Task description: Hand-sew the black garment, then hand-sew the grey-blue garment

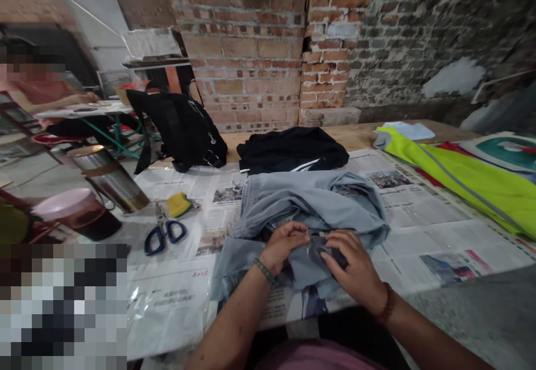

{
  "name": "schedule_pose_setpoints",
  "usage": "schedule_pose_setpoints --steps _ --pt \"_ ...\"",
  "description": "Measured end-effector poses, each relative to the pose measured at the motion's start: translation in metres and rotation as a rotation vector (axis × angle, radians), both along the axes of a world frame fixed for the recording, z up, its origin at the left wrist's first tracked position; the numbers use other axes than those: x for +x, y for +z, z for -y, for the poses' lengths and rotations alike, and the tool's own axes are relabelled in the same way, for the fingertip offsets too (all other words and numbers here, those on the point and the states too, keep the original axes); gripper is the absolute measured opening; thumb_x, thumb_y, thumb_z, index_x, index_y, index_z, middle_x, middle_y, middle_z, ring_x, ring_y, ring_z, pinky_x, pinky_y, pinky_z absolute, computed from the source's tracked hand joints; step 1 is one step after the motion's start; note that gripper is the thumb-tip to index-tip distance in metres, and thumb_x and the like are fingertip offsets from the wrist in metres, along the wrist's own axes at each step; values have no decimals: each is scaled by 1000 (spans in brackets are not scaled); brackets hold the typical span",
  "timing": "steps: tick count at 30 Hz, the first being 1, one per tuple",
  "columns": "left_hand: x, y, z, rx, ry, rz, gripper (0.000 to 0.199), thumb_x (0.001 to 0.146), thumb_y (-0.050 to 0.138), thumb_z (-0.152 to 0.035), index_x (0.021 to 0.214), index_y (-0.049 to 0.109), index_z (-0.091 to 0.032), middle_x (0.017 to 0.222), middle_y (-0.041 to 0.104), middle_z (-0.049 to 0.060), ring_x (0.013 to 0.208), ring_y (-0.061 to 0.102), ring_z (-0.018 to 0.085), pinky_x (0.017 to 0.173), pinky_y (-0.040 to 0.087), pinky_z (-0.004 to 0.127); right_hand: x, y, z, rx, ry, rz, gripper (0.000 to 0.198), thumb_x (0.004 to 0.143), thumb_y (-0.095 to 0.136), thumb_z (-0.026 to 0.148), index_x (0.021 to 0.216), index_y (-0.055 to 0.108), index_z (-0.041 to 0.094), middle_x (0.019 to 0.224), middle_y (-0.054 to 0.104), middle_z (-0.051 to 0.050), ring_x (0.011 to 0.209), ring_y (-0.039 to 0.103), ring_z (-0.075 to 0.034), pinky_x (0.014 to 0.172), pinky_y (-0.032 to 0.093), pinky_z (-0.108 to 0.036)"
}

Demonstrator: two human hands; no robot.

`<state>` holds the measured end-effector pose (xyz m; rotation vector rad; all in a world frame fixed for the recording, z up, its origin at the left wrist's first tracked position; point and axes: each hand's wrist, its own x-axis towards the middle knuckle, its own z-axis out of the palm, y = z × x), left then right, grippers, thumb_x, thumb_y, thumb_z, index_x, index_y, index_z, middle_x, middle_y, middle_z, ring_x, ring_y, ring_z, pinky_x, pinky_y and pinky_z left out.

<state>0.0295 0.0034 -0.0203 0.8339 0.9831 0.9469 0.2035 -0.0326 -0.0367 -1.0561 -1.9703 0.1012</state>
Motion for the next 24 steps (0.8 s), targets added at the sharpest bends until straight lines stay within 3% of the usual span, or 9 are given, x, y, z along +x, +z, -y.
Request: schedule_pose_setpoints --steps 3,9,24 --pt "0 1 1 7 -19 -12 35 49 80 -25 76 60 -15 54 57 -5 46 47 5 48 33 17 -3 0 -5 -5 -44 -1 18 74 61 24 90 56 18 95 59 -9 93 51 -23 82 41 -42" --pt "0 1 1 35 -34 -37 34 48 80 -24 76 63 -15 56 60 -4 49 49 6 51 35 18 -8 -3 -8 38 -29 -1 13 81 52 17 86 63 21 87 62 -5 91 53 -21 82 41 -40" --pt "2 3 2 10 -10 -30 31 51 78 -24 76 63 -15 54 57 -5 48 47 6 51 35 19 -10 -5 -1 72 3 54 11 80 53 16 82 63 22 88 62 -5 96 51 -21 84 39 -41"
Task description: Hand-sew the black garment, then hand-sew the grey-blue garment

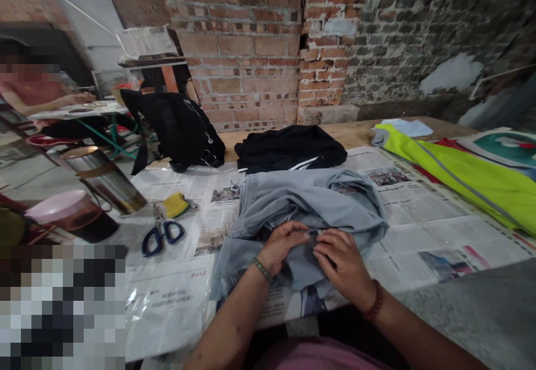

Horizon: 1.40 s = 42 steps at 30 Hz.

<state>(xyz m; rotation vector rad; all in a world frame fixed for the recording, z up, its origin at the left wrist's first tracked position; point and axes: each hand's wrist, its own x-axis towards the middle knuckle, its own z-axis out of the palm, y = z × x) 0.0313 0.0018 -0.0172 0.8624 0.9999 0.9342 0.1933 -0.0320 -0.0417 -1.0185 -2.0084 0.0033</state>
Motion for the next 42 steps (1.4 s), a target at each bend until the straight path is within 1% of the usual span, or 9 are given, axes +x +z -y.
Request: schedule_pose_setpoints --steps 6,11,13,16,19,23,28,32,42 --pt "1 -2 0 69 3 -19 35 50 78 -23 80 63 -14 56 61 -2 54 53 9 57 37 21 2 8 8 -64 54 -20 7 78 56 18 77 61 21 89 62 -5 100 51 -23 86 40 -43" --pt "0 -4 0 54 -26 -19 36 52 77 -20 84 62 -14 57 60 -3 52 51 7 54 35 18 26 27 25 -281 359 -106 19 82 49 20 65 57 20 79 62 -3 90 56 -19 78 45 -34" --pt "0 -5 -1 56 -48 -21 37 52 78 -22 85 61 -14 55 59 -4 50 49 6 53 34 18 33 29 19 -370 277 -216 29 86 41 21 61 54 20 72 61 -3 76 58 -16 67 46 -28" --pt "-1 -7 -2 58 -76 -27 39 53 78 -25 87 61 -16 57 59 -5 48 47 6 51 34 18 35 25 -7 -372 -11 -231 20 84 44 25 72 60 19 75 62 -4 72 57 -16 65 45 -27" --pt "-1 -7 -2 79 -81 -28 41 53 78 -26 89 61 -16 60 59 -4 51 48 6 52 35 18 28 21 -35 -418 -23 -37 19 81 47 26 72 63 20 69 60 -3 69 56 -16 63 43 -27" --pt "-1 -6 -1 107 -78 -34 41 53 78 -26 89 61 -16 61 58 -4 53 48 6 53 35 17 17 26 -52 -757 70 104 39 82 42 32 47 49 18 45 44 2 45 42 -11 47 30 -23" --pt "0 -5 -1 103 -86 -20 43 52 79 -25 91 61 -17 62 59 -4 53 49 6 54 36 18 10 35 -53 -1197 199 -239 30 76 49 42 63 57 16 41 37 7 37 32 -6 40 20 -21" --pt "-2 -6 -1 95 -115 -5 47 53 79 -25 94 59 -17 64 61 -4 54 51 7 55 38 19 7 32 -55 -1251 240 -482 30 66 62 41 74 63 12 46 44 6 38 33 -4 40 19 -20" --pt "-3 -4 -1 48 -120 14 46 53 74 -14 97 58 -18 67 62 -4 53 51 7 57 38 19 2 17 -58 -1212 208 -743 27 61 66 38 65 57 13 50 46 6 39 34 -3 41 20 -20"
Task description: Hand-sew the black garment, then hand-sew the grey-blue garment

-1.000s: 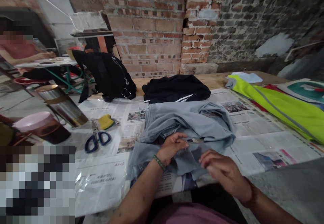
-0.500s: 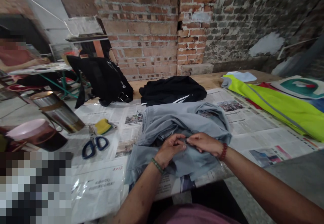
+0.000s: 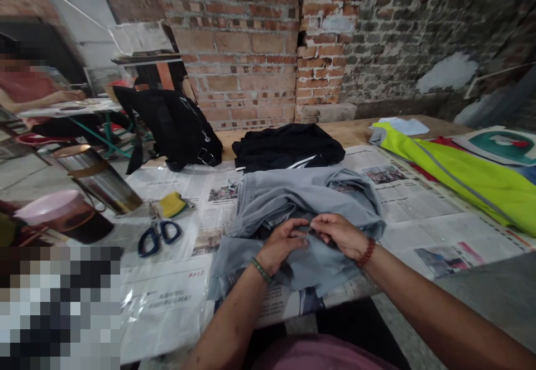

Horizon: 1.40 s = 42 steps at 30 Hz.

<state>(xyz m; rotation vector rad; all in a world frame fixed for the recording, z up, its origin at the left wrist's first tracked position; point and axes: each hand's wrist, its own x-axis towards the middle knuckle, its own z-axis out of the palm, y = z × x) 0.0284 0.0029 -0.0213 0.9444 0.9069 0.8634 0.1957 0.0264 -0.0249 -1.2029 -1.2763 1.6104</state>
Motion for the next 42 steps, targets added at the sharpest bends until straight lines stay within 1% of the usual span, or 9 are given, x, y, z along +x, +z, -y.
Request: schedule_pose_setpoints --steps 8,21,25,28,31,34,37,39,42 --pt "-1 -2 -1 2 -13 -5 48 54 69 -10 100 58 -17 66 61 -5 52 49 7 56 36 19 1 -5 -1 -4 -77 -43 28 60 67 39 64 56 13 49 45 7 38 34 -2 42 21 -20" --pt "-1 0 -1 -18 -24 -4 49 53 71 -10 100 59 -18 68 61 -4 54 52 7 58 39 20 -1 -8 -4 -7 -183 -41 26 59 65 38 63 54 14 47 44 7 38 35 -3 40 24 -19" --pt "-1 0 -1 -21 -26 0 49 52 70 -8 99 58 -18 68 62 -4 53 51 7 57 39 20 -3 -6 -3 2 -180 0 24 62 62 37 63 53 15 45 43 7 38 35 -4 41 25 -19" --pt "-1 0 -1 -23 -27 4 49 53 68 -8 100 58 -18 68 62 -4 52 52 7 56 38 19 -1 -3 0 36 -160 78 21 68 56 36 72 56 15 52 51 4 40 41 -6 43 31 -21" --pt "-1 -1 0 -24 -16 15 48 53 68 -7 99 58 -17 67 62 -4 52 52 7 55 38 19 6 1 10 198 -223 256 23 75 49 33 88 58 17 63 58 1 50 51 -11 50 38 -24" --pt "0 -1 0 -25 -2 25 49 53 68 -7 99 58 -17 67 63 -4 52 51 7 56 38 19 14 4 28 537 -338 498 18 79 48 34 82 57 18 69 59 -1 63 55 -14 60 41 -25" --pt "1 -1 -1 -5 -16 27 49 54 68 -8 100 59 -17 64 63 -4 54 52 7 57 37 19 12 5 46 771 -226 685 19 78 53 37 76 56 18 69 56 -2 63 52 -14 61 40 -25" --pt "1 -2 -1 13 -38 25 47 55 69 -9 101 59 -17 65 63 -3 56 52 8 58 37 19 5 4 53 848 -128 776 21 75 58 39 79 56 18 70 56 -3 65 51 -15 62 39 -27" --pt "1 -1 0 29 -29 3 42 55 70 -11 96 62 -16 68 64 -1 59 53 9 60 37 20 -6 1 55 914 -123 852 19 73 60 35 79 55 18 74 58 -4 70 53 -17 67 39 -29"
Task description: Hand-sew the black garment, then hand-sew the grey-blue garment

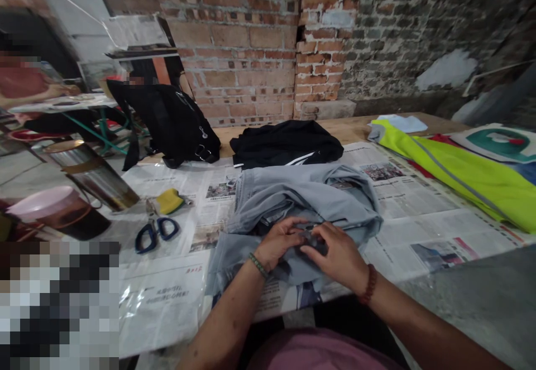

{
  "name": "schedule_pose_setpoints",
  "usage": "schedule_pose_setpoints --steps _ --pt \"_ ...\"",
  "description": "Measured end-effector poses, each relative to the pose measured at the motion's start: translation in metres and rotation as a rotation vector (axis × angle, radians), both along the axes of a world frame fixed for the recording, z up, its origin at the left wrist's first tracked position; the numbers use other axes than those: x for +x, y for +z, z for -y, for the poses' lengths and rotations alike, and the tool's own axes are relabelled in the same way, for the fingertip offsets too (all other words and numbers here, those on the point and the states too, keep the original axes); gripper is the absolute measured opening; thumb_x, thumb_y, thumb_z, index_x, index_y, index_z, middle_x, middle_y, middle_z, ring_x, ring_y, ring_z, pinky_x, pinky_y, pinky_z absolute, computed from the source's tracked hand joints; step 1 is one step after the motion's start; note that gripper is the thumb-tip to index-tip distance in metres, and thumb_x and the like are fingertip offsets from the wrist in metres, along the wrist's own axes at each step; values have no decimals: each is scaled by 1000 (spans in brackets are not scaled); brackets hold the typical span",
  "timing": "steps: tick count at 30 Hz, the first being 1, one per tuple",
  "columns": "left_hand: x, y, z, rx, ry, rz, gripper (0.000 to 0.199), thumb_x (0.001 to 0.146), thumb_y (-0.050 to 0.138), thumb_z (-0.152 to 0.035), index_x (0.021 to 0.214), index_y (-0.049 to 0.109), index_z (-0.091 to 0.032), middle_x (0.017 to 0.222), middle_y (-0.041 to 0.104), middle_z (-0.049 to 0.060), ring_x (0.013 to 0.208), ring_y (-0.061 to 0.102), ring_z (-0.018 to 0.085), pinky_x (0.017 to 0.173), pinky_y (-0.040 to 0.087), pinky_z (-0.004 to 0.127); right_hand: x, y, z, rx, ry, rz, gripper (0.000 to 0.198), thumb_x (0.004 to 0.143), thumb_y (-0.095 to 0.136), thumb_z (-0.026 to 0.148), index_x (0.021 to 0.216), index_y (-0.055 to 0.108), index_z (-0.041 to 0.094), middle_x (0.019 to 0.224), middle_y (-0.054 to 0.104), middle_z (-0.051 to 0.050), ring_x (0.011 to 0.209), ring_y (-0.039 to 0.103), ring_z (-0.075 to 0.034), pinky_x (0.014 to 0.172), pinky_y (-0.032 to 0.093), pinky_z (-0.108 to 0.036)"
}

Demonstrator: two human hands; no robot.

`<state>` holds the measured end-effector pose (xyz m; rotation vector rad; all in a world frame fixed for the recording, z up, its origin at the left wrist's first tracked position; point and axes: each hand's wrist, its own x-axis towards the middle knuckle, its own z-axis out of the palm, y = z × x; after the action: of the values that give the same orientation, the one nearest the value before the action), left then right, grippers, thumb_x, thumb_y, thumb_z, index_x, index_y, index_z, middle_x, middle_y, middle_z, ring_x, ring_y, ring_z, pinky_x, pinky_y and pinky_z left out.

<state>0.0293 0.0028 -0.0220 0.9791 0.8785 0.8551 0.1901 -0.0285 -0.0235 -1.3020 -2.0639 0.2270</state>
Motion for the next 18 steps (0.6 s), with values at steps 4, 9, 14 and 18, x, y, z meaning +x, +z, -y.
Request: schedule_pose_setpoints --steps 4,9,14,18 --pt "1 2 2 9 49 -23 27 56 68 -14 83 67 -15 70 64 0 61 52 10 61 38 21 -2 -4 -2 31 -1 -28 8 81 48 20 77 55 18 73 57 -3 71 52 -16 68 38 -28" --pt "3 4 3 14 88 -85 16 58 65 -18 73 69 -15 67 62 0 61 51 11 58 38 21 7 -5 3 33 37 -55 12 82 46 17 74 55 19 68 56 -2 67 51 -15 66 36 -27" --pt "4 5 4 1 97 -88 14 57 65 -16 70 69 -14 61 60 -1 56 47 9 55 35 20 15 -5 11 56 61 -16 12 82 47 17 72 54 19 65 56 0 63 50 -14 66 34 -28" --pt "4 7 5 1 110 -95 13 57 65 -17 70 69 -14 58 57 -2 54 45 8 54 34 20 22 -4 18 42 94 22 13 83 47 17 73 55 19 64 57 0 60 50 -13 65 33 -28"
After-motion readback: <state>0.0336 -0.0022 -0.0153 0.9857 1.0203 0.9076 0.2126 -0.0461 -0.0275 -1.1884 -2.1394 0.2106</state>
